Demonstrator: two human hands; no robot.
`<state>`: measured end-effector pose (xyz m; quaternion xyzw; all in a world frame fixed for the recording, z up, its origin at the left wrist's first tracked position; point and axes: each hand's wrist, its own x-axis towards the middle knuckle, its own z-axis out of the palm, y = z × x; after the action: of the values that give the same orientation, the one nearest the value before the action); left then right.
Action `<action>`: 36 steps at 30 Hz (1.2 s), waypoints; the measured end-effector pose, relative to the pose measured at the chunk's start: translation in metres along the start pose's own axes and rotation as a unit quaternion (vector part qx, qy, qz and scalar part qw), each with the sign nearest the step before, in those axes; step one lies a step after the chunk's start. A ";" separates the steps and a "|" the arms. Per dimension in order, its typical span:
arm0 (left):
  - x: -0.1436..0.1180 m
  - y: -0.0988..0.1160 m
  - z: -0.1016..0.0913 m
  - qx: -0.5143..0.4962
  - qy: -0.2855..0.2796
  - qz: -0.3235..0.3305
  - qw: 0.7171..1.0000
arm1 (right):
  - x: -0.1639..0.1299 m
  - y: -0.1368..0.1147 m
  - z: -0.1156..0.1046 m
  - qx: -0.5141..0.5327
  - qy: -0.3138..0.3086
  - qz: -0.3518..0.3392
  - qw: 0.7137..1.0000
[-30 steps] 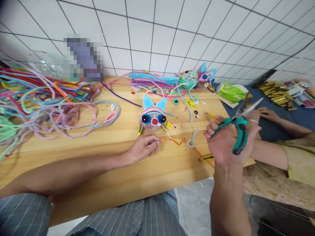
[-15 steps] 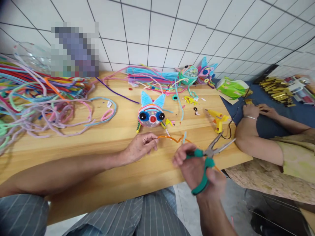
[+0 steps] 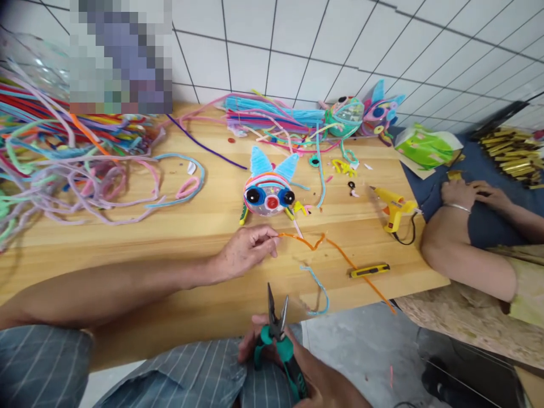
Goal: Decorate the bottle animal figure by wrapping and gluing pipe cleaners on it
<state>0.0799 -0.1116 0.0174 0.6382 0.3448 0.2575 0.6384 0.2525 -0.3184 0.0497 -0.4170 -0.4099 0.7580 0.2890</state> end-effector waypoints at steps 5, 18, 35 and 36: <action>-0.001 0.002 0.000 -0.013 0.009 0.017 1.000 | -0.010 -0.016 -0.015 0.002 0.089 0.048 0.995; -0.005 0.018 -0.001 -0.036 0.014 0.012 0.999 | 0.004 -0.032 -0.048 -0.247 0.273 0.099 0.925; -0.009 0.022 0.005 -0.141 -0.082 -0.039 0.986 | 0.028 -0.027 -0.059 -0.134 0.238 -0.018 0.962; -0.009 0.023 0.005 -0.144 -0.088 -0.042 0.985 | 0.029 -0.026 -0.059 -0.135 0.239 -0.020 0.961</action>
<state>0.0802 -0.1203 0.0406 0.5447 0.2735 0.2201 0.7616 0.2926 -0.2603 0.0418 -0.6130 -0.4356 0.5677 0.3349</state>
